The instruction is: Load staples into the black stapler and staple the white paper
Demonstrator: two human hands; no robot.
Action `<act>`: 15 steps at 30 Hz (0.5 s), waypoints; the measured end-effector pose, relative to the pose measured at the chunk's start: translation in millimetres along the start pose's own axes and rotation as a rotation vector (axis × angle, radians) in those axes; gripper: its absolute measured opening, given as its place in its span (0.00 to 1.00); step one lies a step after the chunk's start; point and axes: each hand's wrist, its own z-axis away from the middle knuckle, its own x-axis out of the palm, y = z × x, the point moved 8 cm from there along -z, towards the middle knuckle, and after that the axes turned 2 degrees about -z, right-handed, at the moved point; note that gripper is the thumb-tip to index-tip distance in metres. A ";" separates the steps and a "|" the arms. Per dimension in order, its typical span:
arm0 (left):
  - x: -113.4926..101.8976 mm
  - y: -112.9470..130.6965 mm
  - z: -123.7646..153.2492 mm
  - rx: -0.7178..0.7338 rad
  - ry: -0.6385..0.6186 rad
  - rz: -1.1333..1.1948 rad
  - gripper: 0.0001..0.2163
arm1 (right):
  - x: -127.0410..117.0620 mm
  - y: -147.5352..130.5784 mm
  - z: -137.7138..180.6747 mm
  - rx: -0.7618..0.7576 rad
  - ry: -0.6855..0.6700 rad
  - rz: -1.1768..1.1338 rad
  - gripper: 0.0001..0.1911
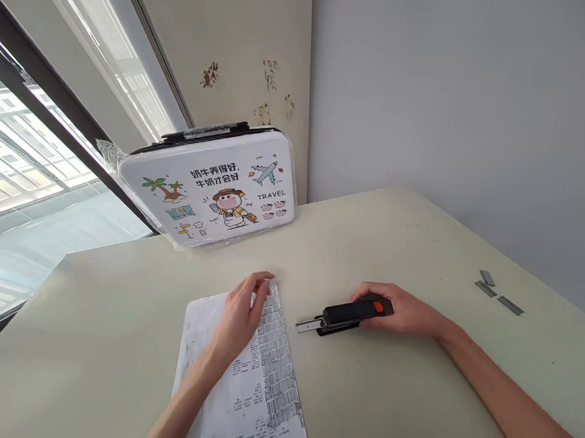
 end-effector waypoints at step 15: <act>36.6 49.4 40.4 0.214 -0.075 0.043 0.09 | -0.7 -1.1 -1.5 -0.046 -0.010 0.017 0.13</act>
